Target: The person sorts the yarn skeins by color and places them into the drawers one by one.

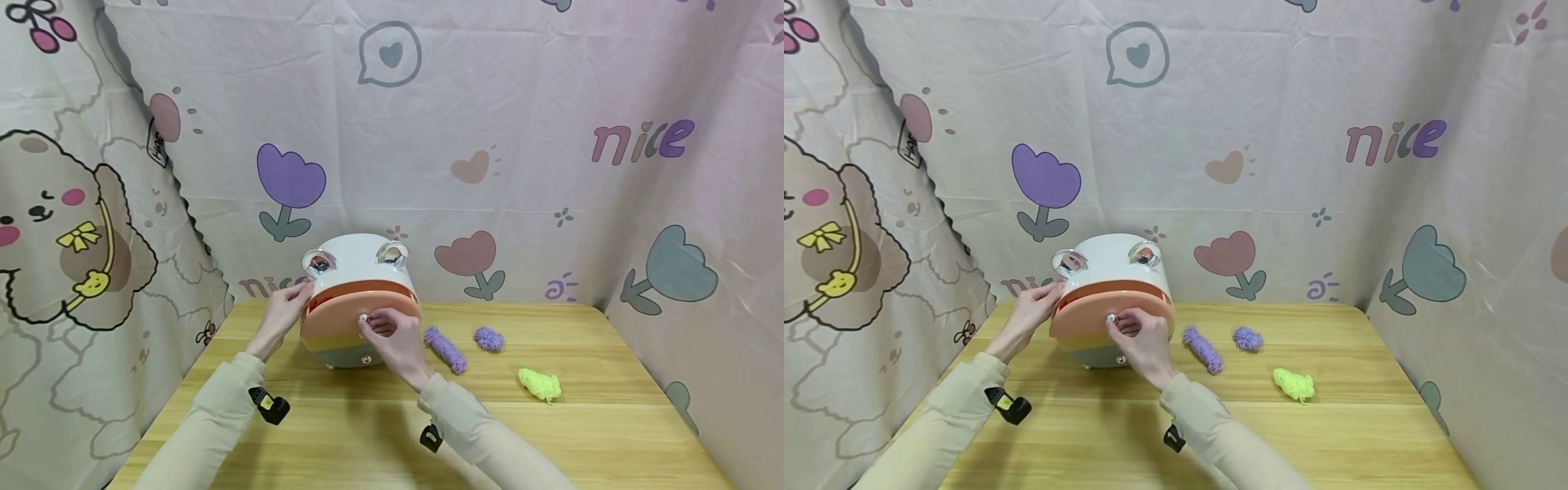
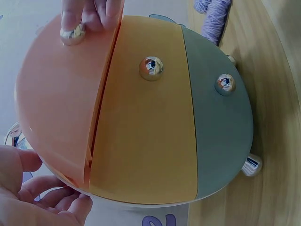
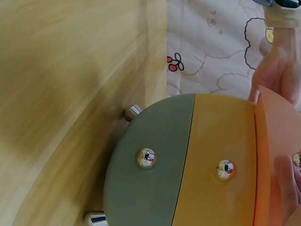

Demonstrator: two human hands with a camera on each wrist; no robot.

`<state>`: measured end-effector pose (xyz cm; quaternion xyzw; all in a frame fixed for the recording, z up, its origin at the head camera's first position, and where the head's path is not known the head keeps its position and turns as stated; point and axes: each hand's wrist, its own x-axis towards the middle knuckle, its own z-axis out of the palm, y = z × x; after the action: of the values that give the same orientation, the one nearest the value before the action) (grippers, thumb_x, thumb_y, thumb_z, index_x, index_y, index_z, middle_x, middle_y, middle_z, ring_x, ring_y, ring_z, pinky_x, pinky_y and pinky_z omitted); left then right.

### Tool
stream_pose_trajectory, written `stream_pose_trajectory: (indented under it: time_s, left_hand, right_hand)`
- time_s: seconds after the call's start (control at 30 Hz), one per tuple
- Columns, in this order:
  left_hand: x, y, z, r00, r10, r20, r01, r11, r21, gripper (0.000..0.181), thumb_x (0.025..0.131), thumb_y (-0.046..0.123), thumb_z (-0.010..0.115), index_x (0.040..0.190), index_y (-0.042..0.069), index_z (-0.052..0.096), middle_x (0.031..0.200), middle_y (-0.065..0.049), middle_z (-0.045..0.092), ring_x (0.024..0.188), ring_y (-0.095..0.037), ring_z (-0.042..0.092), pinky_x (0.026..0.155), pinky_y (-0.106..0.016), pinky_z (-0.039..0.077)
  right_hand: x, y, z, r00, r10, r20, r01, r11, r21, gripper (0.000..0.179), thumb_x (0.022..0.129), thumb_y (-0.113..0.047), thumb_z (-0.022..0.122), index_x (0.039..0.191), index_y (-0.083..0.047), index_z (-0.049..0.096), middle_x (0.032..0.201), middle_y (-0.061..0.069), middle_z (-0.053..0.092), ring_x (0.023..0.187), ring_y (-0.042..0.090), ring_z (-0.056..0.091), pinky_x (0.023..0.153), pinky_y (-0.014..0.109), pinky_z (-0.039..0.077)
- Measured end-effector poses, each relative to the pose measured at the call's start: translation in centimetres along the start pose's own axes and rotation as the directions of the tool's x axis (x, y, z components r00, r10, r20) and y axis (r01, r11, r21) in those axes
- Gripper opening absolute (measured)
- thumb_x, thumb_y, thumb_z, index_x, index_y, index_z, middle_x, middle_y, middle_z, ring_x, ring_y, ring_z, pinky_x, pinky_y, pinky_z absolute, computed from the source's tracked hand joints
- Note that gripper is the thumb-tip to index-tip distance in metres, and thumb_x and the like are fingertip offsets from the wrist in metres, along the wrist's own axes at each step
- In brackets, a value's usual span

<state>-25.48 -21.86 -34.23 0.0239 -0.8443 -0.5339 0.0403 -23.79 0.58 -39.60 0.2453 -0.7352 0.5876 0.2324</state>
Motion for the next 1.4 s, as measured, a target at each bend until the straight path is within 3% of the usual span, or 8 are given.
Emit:
stream_pose_trajectory:
  time_s: [0.33,0.57,0.83,1.4]
  left_hand:
    - [0.0,0.1,0.1,1.000,0.010,-0.018,-0.010,1.000,-0.013,0.052,0.107,0.031,0.047,0.149,0.000,0.043,0.160,-0.014,0.037,0.153,-0.035,0.029,0.124,-0.049,0.032]
    - [0.1,0.1,0.1,1.000,0.014,-0.028,-0.014,1.000,0.003,0.052,0.107,0.031,0.048,0.148,-0.001,0.045,0.159,-0.014,0.039,0.152,-0.035,0.031,0.125,-0.048,0.030]
    - [0.2,0.0,0.1,1.000,0.011,-0.026,-0.011,1.000,0.002,0.054,0.107,0.033,0.047,0.148,-0.001,0.044,0.160,-0.014,0.038,0.153,-0.035,0.029,0.125,-0.048,0.030]
    - [0.1,-0.1,0.1,1.000,0.007,-0.016,-0.007,1.000,-0.007,0.055,0.107,0.034,0.047,0.150,-0.001,0.041,0.161,-0.015,0.035,0.153,-0.037,0.028,0.125,-0.049,0.029]
  right_hand:
    - [1.3,0.9,0.5,0.997,-0.073,-0.019,0.072,0.994,-0.085,0.010,0.083,-0.007,0.078,0.087,0.000,0.073,0.078,0.013,0.076,0.064,0.014,0.072,0.060,0.016,0.059]
    - [1.9,0.9,0.6,1.000,-0.019,-0.006,0.018,0.997,-0.079,0.009,0.085,-0.006,0.078,0.087,0.001,0.073,0.080,0.015,0.076,0.067,0.025,0.074,0.062,0.016,0.058]
    - [2.4,1.0,0.9,1.000,0.009,0.001,-0.009,0.994,-0.111,0.012,0.085,-0.009,0.078,0.089,0.001,0.073,0.081,0.015,0.077,0.069,0.024,0.074,0.064,0.016,0.059]
    - [2.2,1.2,1.0,1.000,0.030,-0.006,-0.030,0.996,-0.083,0.013,0.085,-0.009,0.078,0.091,0.001,0.072,0.082,0.015,0.077,0.070,0.025,0.074,0.064,0.016,0.059]
